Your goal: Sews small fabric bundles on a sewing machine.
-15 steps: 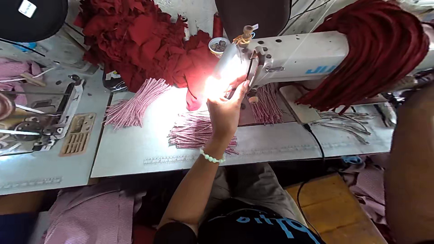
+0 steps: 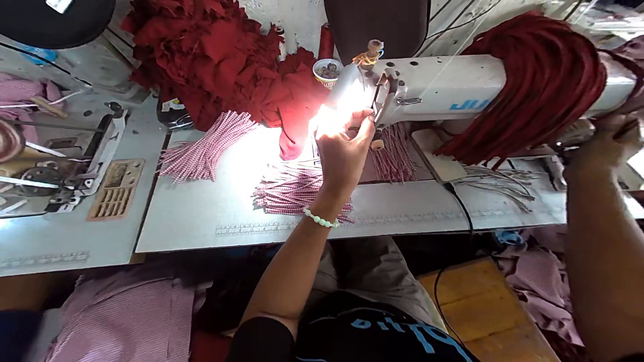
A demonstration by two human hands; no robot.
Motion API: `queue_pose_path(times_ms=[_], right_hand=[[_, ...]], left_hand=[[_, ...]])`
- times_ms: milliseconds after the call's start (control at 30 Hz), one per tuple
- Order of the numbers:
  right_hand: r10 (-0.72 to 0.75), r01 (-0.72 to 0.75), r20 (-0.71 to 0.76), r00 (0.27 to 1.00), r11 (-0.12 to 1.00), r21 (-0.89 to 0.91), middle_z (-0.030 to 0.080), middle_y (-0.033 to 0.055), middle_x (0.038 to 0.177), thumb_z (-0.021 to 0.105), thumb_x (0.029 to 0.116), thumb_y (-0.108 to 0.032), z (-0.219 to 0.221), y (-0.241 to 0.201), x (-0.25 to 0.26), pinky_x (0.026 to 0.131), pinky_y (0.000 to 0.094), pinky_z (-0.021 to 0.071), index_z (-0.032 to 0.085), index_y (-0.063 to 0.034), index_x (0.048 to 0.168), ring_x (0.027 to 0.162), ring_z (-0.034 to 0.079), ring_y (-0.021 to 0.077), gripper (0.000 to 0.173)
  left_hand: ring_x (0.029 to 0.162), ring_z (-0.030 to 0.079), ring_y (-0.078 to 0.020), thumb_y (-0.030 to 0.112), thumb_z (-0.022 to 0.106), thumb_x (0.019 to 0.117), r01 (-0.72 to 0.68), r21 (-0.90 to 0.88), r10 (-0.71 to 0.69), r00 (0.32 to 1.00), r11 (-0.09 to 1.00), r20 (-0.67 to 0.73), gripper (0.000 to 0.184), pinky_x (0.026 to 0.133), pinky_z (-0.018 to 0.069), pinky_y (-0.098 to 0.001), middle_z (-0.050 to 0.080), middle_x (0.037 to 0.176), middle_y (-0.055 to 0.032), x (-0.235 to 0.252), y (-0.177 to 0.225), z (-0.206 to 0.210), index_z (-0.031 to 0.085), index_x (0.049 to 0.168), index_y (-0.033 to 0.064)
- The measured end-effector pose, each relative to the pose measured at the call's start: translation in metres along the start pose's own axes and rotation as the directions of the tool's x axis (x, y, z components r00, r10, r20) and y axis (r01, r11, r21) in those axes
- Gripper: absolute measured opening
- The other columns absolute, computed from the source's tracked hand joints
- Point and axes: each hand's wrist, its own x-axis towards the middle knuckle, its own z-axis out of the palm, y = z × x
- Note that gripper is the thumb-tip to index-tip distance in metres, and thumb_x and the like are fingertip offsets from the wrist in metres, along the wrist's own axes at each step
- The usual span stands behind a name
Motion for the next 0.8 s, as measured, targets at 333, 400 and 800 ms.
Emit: queue_pose_path(times_ms=[333,400,800], right_hand=[[-0.35,0.196,0.211,0.913,0.828,0.526,0.07,-0.0164,0.087,0.037,0.1108,-0.025,0.037,-0.121,-0.223,0.054,0.0151,0.0489,0.06,-0.0165,0.118,0.058,0.056,-0.0052,0.025],[-0.395,0.028,0.542,0.742,0.826,0.563,0.076,-0.0106,0.107,0.046,0.1071,-0.021,0.067,-0.141,-0.263,0.051,0.0145,0.0488,0.064,-0.017,0.123,0.059,0.059,-0.0045,0.024],[-0.389,0.149,0.68,0.621,0.911,0.385,0.055,-0.0121,0.071,0.05,0.1023,-0.011,0.059,-0.083,-0.301,0.057,0.0083,0.0397,0.068,-0.0019,0.099,0.06,0.045,-0.0118,0.02]], left_hand=[[0.091,0.066,-0.0097,0.007,0.061,0.0904,0.107,-0.241,0.007,0.902,0.965,0.431,0.011,0.085,0.0557,-0.0288,0.069,0.092,-0.0047,-0.062,-0.026,-0.042,0.07,0.093,0.0002],[0.091,0.066,-0.007,0.007,0.063,0.0925,0.131,-0.24,-0.017,0.905,0.962,0.426,0.011,0.085,0.0553,-0.0253,0.07,0.091,-0.0031,-0.08,-0.03,-0.038,0.072,0.094,0.0003],[0.125,0.063,-0.0287,-0.001,0.064,0.0956,-0.766,0.121,0.542,0.547,0.631,0.638,0.017,0.119,0.0375,-0.0514,0.071,0.12,-0.0131,-0.035,0.0,-0.025,0.077,0.105,0.0052]])
